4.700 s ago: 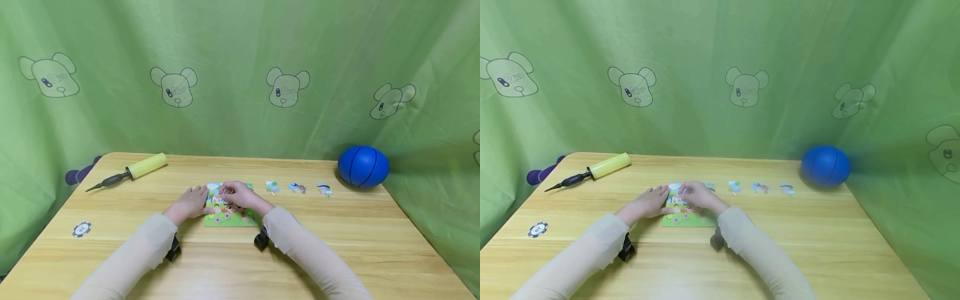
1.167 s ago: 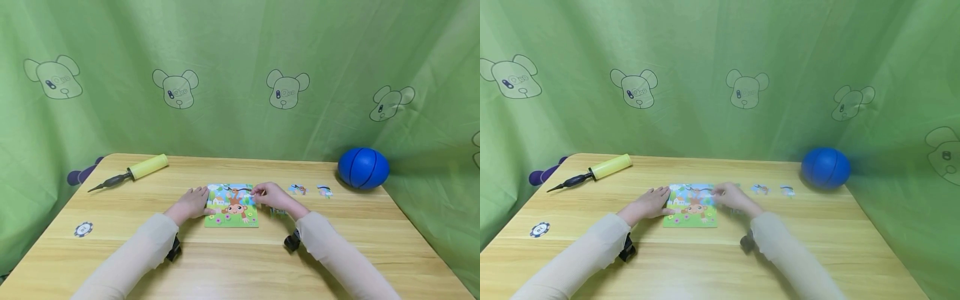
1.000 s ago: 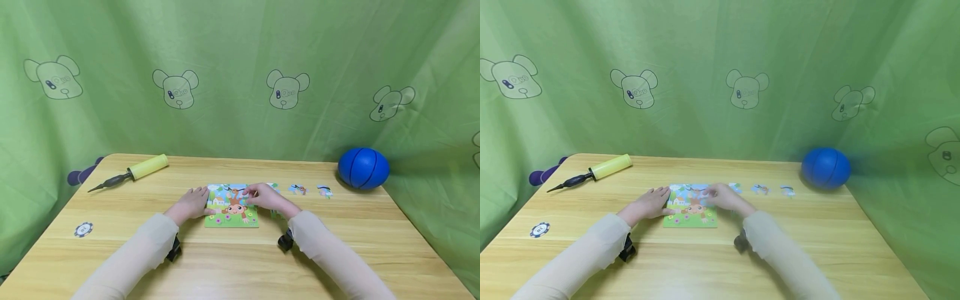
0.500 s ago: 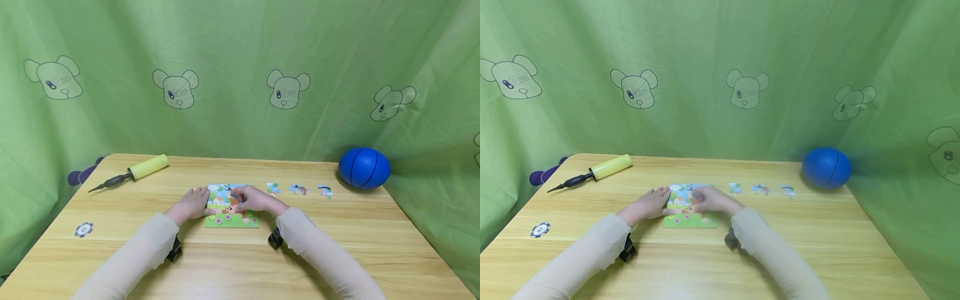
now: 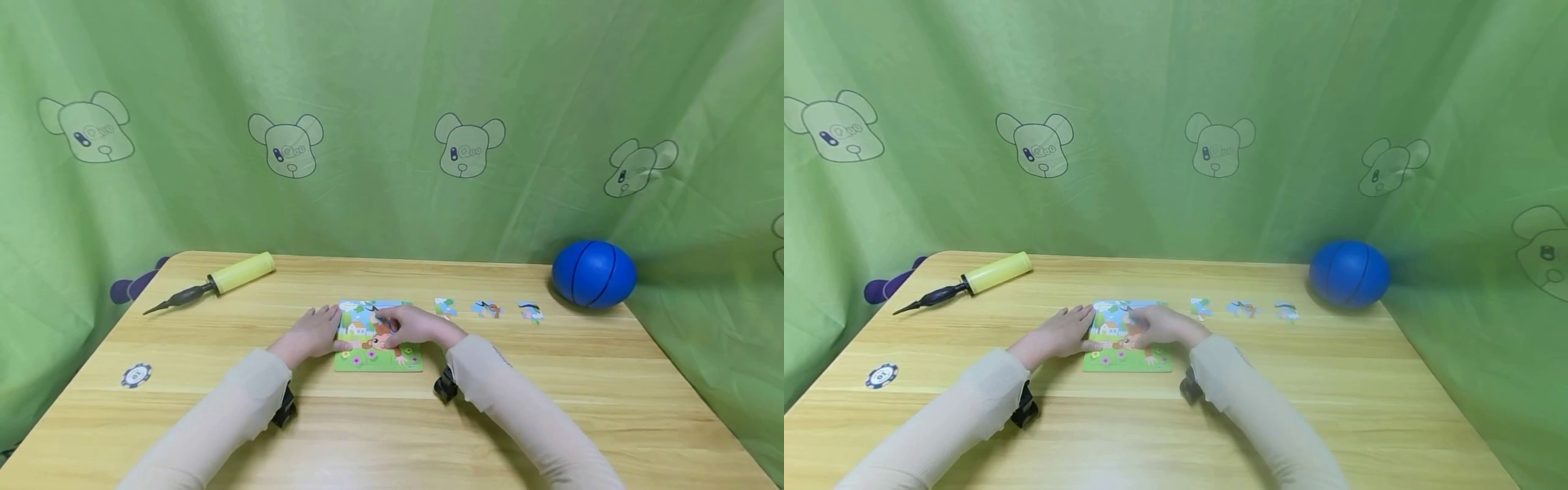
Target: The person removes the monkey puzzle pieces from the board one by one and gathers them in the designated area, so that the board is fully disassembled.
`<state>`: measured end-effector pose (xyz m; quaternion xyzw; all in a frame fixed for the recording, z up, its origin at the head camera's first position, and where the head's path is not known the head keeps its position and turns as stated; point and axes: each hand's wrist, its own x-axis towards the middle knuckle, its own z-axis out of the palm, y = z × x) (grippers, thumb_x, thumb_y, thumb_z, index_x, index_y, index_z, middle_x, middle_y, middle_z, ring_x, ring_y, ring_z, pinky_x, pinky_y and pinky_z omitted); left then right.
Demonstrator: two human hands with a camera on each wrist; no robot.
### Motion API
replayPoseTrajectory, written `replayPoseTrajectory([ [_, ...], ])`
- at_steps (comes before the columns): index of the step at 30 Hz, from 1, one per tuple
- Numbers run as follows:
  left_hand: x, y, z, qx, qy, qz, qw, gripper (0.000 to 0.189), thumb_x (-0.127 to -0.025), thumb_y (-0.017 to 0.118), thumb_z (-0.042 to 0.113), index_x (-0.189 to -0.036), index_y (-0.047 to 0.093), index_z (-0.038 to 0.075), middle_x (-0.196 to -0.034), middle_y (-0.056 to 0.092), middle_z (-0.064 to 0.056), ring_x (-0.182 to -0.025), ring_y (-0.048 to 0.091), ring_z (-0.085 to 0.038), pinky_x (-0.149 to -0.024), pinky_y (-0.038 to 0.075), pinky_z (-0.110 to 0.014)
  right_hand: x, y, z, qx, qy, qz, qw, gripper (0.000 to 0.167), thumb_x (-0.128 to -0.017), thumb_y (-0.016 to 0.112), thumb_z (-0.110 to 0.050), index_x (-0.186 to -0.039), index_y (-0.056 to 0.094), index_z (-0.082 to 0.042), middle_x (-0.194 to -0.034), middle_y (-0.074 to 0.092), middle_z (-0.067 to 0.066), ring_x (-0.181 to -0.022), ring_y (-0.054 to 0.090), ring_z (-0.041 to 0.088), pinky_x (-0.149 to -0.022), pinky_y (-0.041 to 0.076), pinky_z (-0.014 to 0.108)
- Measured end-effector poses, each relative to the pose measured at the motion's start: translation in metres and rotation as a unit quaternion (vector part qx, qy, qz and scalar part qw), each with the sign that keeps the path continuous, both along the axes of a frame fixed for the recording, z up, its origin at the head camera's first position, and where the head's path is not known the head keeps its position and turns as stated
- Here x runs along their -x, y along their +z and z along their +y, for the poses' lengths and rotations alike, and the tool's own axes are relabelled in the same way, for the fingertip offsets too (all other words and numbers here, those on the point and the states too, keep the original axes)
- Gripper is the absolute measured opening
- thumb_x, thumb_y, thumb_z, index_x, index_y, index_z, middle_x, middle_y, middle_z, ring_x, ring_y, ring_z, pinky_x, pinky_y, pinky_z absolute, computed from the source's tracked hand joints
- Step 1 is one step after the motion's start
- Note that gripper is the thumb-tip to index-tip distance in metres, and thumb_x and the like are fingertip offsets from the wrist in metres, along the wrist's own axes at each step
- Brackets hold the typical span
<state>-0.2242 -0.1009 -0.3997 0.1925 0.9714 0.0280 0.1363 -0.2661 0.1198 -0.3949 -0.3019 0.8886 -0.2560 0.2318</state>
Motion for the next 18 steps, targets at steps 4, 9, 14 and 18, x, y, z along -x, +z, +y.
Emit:
replayPoseTrajectory([
  [4, -0.0005, 0.0011, 0.0005, 0.000, 0.001, -0.003, 1.0000, 0.082, -0.090, 0.047, 0.052, -0.142, 0.025, -0.006, -0.148, 0.022, -0.020, -0.135, 0.019, -0.034, -0.109, 0.015, -0.047, 0.0001, 0.0004, 0.0004, 0.000, 0.005, 0.003, 1.0000, 0.062, -0.083, 0.070, -0.015, -0.137, 0.041, -0.005, -0.076, 0.049, 0.003, -0.065, 0.042, 0.014, -0.056, 0.035, 0.025],
  [9, -0.0012, 0.0024, 0.0006, -0.002, 0.001, -0.007, 1.0000, 0.081, -0.090, 0.047, 0.052, -0.142, 0.025, -0.007, -0.148, 0.021, -0.020, -0.135, 0.019, -0.034, -0.109, 0.015, -0.047, -0.0006, 0.0017, -0.0002, 0.006, 0.006, 0.009, 0.9999, 0.057, -0.083, 0.070, -0.015, -0.133, 0.044, -0.007, -0.079, 0.050, 0.004, -0.068, 0.043, 0.016, -0.059, 0.037, 0.028],
  [14, -0.0018, 0.0029, 0.0007, -0.005, 0.001, -0.006, 1.0000, 0.081, -0.090, 0.048, 0.052, -0.141, 0.025, -0.007, -0.147, 0.022, -0.020, -0.134, 0.020, -0.034, -0.109, 0.015, -0.047, -0.0006, 0.0012, 0.0009, 0.018, -0.003, 0.007, 0.9998, 0.055, -0.082, 0.072, -0.016, -0.128, 0.043, -0.013, -0.084, 0.050, 0.007, -0.073, 0.045, 0.018, -0.062, 0.039, 0.030],
  [18, -0.0018, 0.0028, 0.0007, -0.005, 0.002, -0.004, 1.0000, 0.082, -0.089, 0.048, 0.052, -0.141, 0.025, -0.007, -0.147, 0.022, -0.021, -0.134, 0.020, -0.034, -0.109, 0.015, -0.047, 0.0001, -0.0003, 0.0033, 0.050, -0.005, -0.001, 0.9987, 0.053, -0.081, 0.072, -0.012, -0.126, 0.044, -0.013, -0.089, 0.051, 0.010, -0.076, 0.046, 0.019, -0.064, 0.040, 0.030],
])
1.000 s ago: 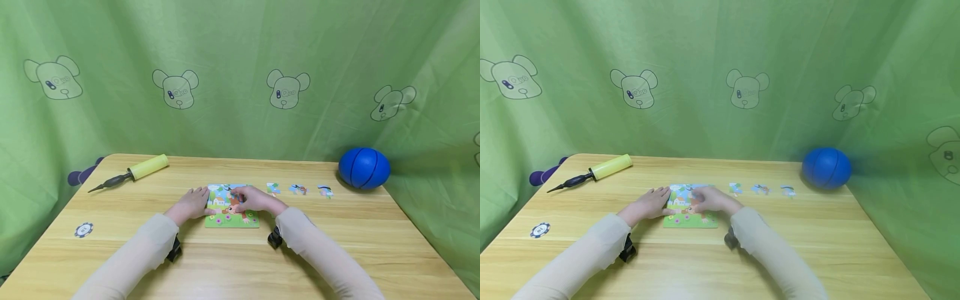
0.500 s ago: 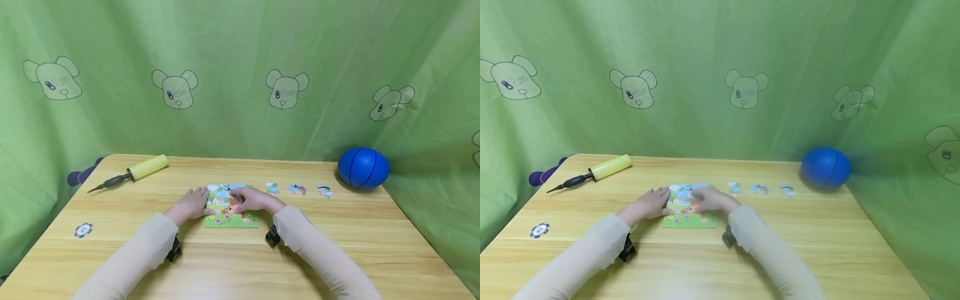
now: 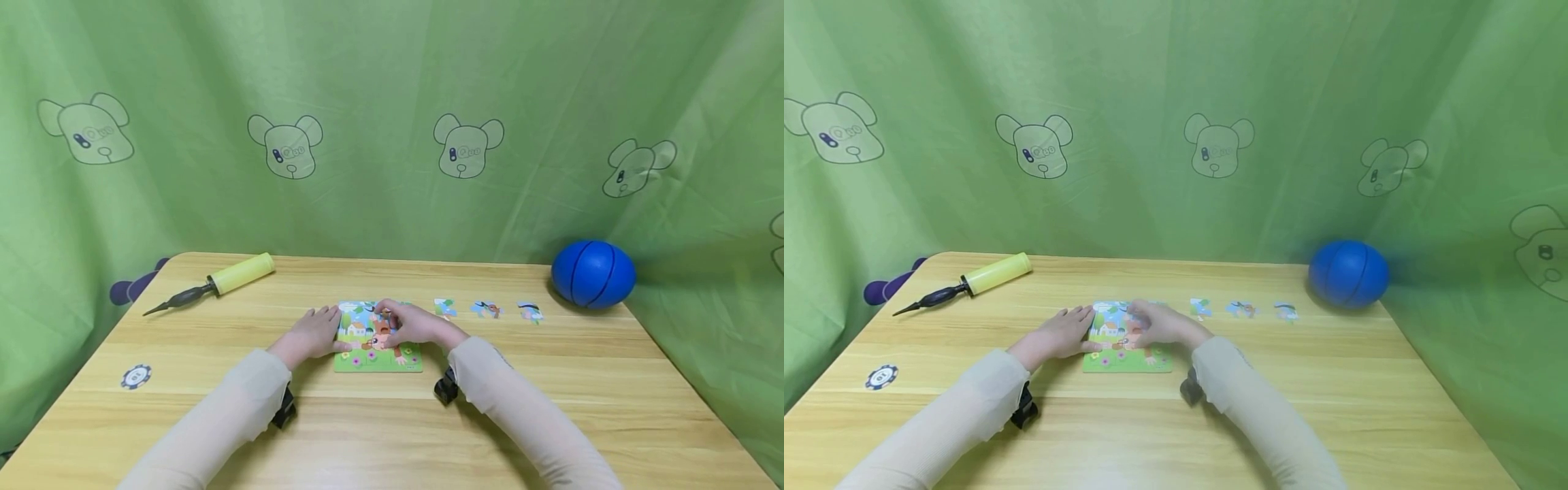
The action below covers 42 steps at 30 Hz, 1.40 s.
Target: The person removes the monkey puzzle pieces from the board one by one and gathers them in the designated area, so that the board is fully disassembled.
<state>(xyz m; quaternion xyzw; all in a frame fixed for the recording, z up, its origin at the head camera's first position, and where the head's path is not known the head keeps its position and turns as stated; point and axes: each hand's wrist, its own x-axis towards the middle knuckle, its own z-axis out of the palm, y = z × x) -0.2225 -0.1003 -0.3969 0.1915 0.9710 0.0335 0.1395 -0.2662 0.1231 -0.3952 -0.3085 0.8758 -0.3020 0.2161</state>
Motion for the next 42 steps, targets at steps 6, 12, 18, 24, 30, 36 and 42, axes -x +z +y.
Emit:
replayPoseTrajectory([
  [6, -0.001, 0.000, 0.000, 0.001, -0.001, 0.002, 1.0000, 0.082, -0.089, 0.048, 0.052, -0.141, 0.026, -0.007, -0.147, 0.023, -0.020, -0.134, 0.021, -0.034, -0.109, 0.016, -0.047, 0.001, 0.000, 0.004, 0.067, -0.014, -0.029, 0.9972, 0.043, -0.084, 0.066, -0.003, -0.122, 0.047, -0.011, -0.089, 0.051, 0.012, -0.069, 0.047, 0.020, -0.057, 0.042, 0.030],
  [12, -0.001, 0.001, 0.000, -0.001, -0.003, 0.001, 1.0000, 0.082, -0.089, 0.048, 0.052, -0.141, 0.025, -0.008, -0.147, 0.022, -0.021, -0.134, 0.020, -0.035, -0.109, 0.015, -0.047, 0.003, -0.003, 0.005, 0.090, -0.037, -0.013, 0.9952, 0.029, -0.090, 0.057, -0.002, -0.117, 0.052, -0.010, -0.084, 0.054, 0.008, -0.067, 0.049, 0.019, -0.053, 0.043, 0.028],
  [18, -0.002, 0.001, -0.001, -0.002, -0.001, 0.001, 1.0000, 0.082, -0.089, 0.048, 0.052, -0.141, 0.025, -0.007, -0.147, 0.022, -0.020, -0.134, 0.020, -0.034, -0.109, 0.015, -0.047, 0.003, -0.004, 0.005, 0.100, -0.050, 0.007, 0.9937, 0.023, -0.092, 0.054, -0.003, -0.114, 0.054, -0.012, -0.078, 0.054, 0.008, -0.065, 0.051, 0.023, -0.054, 0.046, 0.030],
  [24, -0.002, 0.001, -0.001, 0.002, 0.000, -0.001, 1.0000, 0.084, -0.089, 0.048, 0.053, -0.142, 0.023, -0.006, -0.148, 0.021, -0.019, -0.135, 0.019, -0.034, -0.109, 0.014, -0.047, -0.003, 0.006, 0.006, 0.133, -0.086, -0.014, 0.9873, 0.024, -0.091, 0.054, -0.002, -0.115, 0.052, -0.005, -0.080, 0.054, 0.008, -0.067, 0.053, 0.022, -0.061, 0.051, 0.038],
  [30, -0.001, 0.001, -0.001, 0.003, 0.000, -0.002, 1.0000, 0.084, -0.089, 0.048, 0.053, -0.142, 0.023, -0.006, -0.148, 0.021, -0.019, -0.135, 0.018, -0.034, -0.109, 0.014, -0.047, -0.009, 0.016, 0.020, 0.148, -0.114, -0.024, 0.9820, 0.014, -0.090, 0.057, -0.003, -0.103, 0.056, 0.001, -0.083, 0.055, 0.009, -0.070, 0.053, 0.021, -0.065, 0.052, 0.039],
  [36, -0.001, 0.001, -0.001, 0.000, 0.000, 0.001, 1.0000, 0.083, -0.089, 0.048, 0.053, -0.142, 0.023, -0.007, -0.148, 0.021, -0.019, -0.135, 0.019, -0.034, -0.109, 0.014, -0.047, -0.016, 0.020, 0.044, 0.153, -0.143, -0.015, 0.9776, 0.010, -0.088, 0.060, -0.005, -0.096, 0.060, 0.001, -0.084, 0.056, 0.009, -0.075, 0.053, 0.023, -0.067, 0.052, 0.040],
  [42, -0.001, 0.001, 0.000, -0.006, 0.000, 0.000, 1.0000, 0.082, -0.089, 0.048, 0.052, -0.142, 0.024, -0.007, -0.148, 0.021, -0.019, -0.135, 0.019, -0.034, -0.109, 0.015, -0.047, -0.024, 0.021, 0.076, 0.158, -0.176, -0.024, 0.9712, 0.015, -0.089, 0.061, -0.009, -0.097, 0.059, 0.003, -0.083, 0.058, 0.011, -0.076, 0.056, 0.028, -0.070, 0.053, 0.042],
])
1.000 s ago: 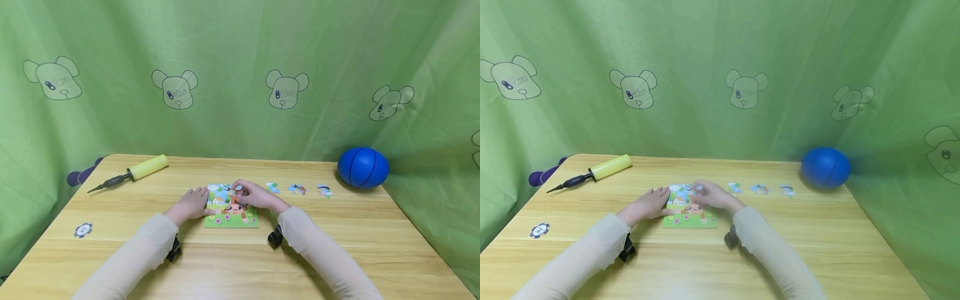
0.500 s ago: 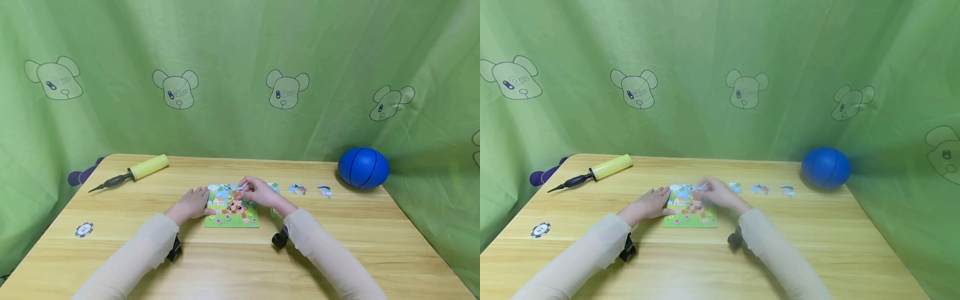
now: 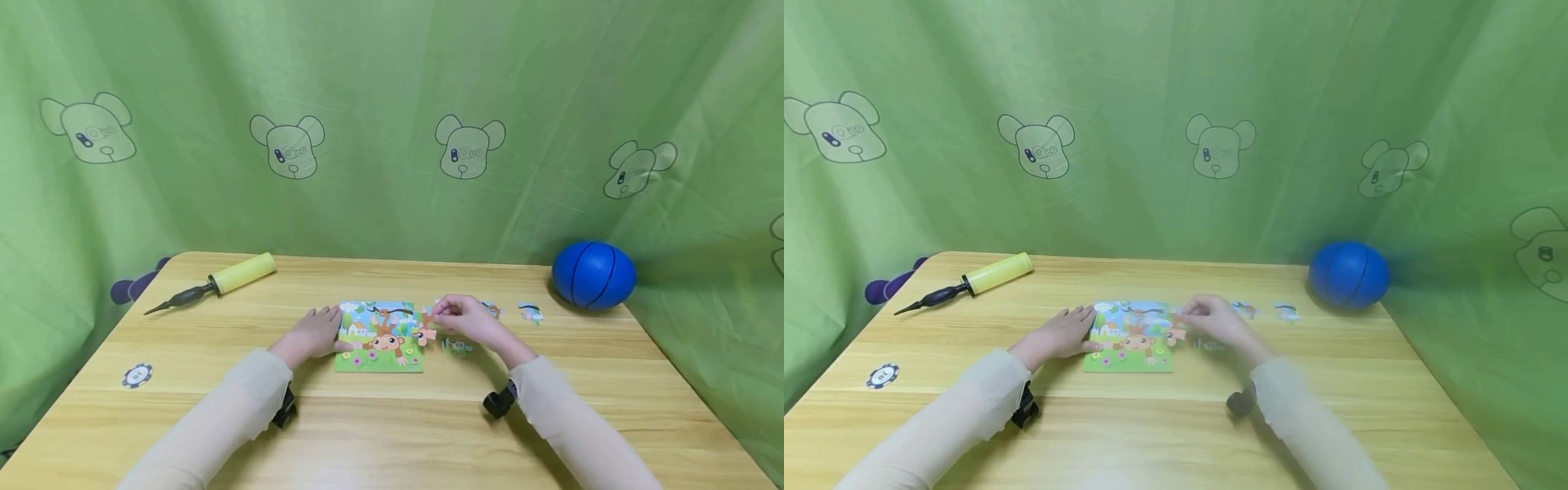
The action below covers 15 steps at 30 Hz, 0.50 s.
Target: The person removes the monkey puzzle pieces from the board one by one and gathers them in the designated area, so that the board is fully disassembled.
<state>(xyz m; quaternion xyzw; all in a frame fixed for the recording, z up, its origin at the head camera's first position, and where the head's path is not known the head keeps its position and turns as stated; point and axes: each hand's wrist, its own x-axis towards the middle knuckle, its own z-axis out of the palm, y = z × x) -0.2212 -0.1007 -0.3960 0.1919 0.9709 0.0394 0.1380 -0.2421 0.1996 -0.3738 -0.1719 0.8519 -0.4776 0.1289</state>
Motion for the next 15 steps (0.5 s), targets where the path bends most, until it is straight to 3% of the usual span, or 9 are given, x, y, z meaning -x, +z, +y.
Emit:
replayPoseTrajectory([
  [7, 0.000, 0.000, 0.000, 0.001, 0.001, -0.003, 1.0000, 0.082, -0.089, 0.048, 0.052, -0.142, 0.024, -0.006, -0.148, 0.021, -0.019, -0.135, 0.019, -0.033, -0.109, 0.015, -0.047, -0.008, -0.001, 0.042, -0.001, -0.031, 0.002, 0.9995, 0.020, -0.091, 0.059, -0.012, -0.099, 0.058, 0.005, -0.079, 0.057, 0.010, -0.069, 0.052, 0.021, -0.062, 0.050, 0.033],
  [15, 0.001, -0.001, 0.000, 0.003, 0.001, 0.000, 1.0000, 0.082, -0.089, 0.048, 0.052, -0.142, 0.025, -0.006, -0.148, 0.023, -0.019, -0.135, 0.020, -0.033, -0.109, 0.016, -0.047, -0.013, -0.004, 0.079, -0.010, -0.050, -0.001, 0.9987, 0.020, -0.091, 0.057, -0.010, -0.097, 0.055, 0.009, -0.075, 0.055, 0.010, -0.066, 0.049, 0.019, -0.063, 0.051, 0.034],
])
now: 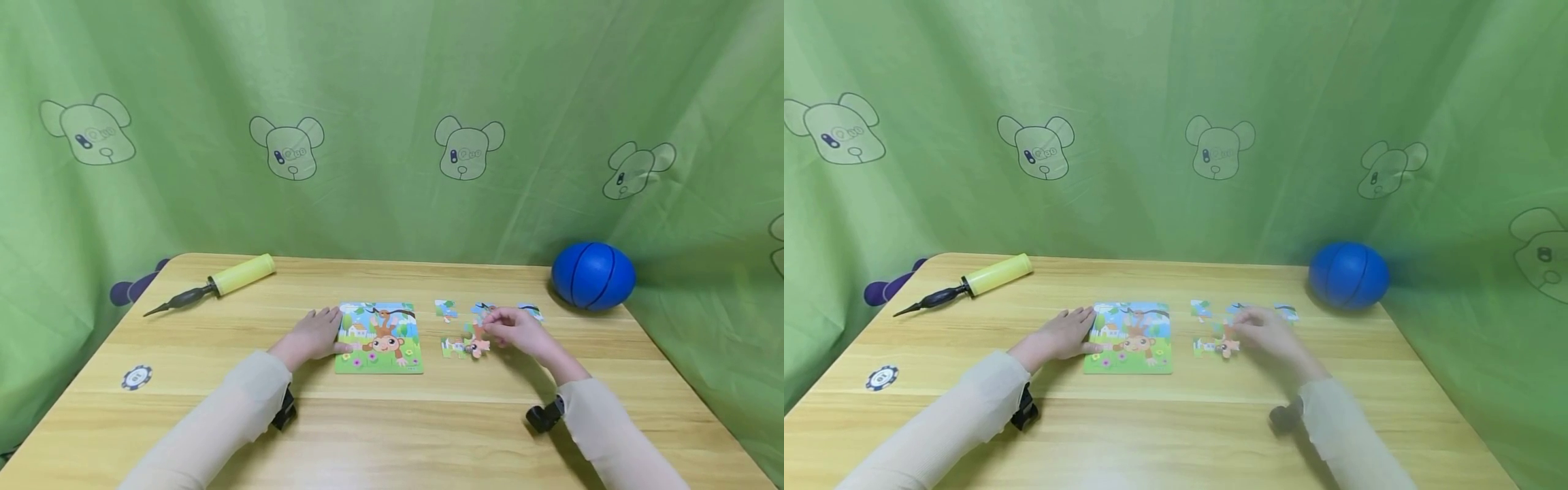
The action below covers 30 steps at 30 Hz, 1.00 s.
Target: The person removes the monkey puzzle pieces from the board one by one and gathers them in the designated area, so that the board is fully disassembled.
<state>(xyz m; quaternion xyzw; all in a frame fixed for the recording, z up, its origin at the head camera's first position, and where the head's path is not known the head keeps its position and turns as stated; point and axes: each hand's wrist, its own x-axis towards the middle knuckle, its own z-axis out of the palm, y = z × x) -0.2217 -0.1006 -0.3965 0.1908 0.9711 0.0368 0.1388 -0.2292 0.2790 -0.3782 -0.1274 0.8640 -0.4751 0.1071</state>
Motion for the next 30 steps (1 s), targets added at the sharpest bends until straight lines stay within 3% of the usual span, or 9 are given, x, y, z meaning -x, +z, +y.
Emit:
replayPoseTrajectory([
  [18, 0.000, -0.001, 0.000, 0.001, 0.001, 0.000, 1.0000, 0.081, -0.089, 0.047, 0.052, -0.141, 0.026, -0.006, -0.147, 0.022, -0.020, -0.134, 0.020, -0.034, -0.109, 0.015, -0.047, 0.013, -0.020, 0.037, -0.113, -0.031, 0.001, 0.9931, 0.015, -0.091, 0.058, -0.008, -0.093, 0.063, 0.006, -0.071, 0.056, 0.005, -0.063, 0.051, 0.017, -0.054, 0.048, 0.029],
  [30, 0.000, 0.000, 0.000, -0.002, 0.004, -0.005, 1.0000, 0.082, -0.089, 0.048, 0.052, -0.142, 0.024, -0.006, -0.148, 0.021, -0.019, -0.135, 0.019, -0.033, -0.109, 0.014, -0.046, 0.019, -0.024, 0.041, -0.137, -0.024, 0.001, 0.9902, 0.015, -0.088, 0.061, -0.008, -0.092, 0.067, 0.005, -0.070, 0.055, 0.002, -0.061, 0.049, 0.015, -0.052, 0.044, 0.028],
])
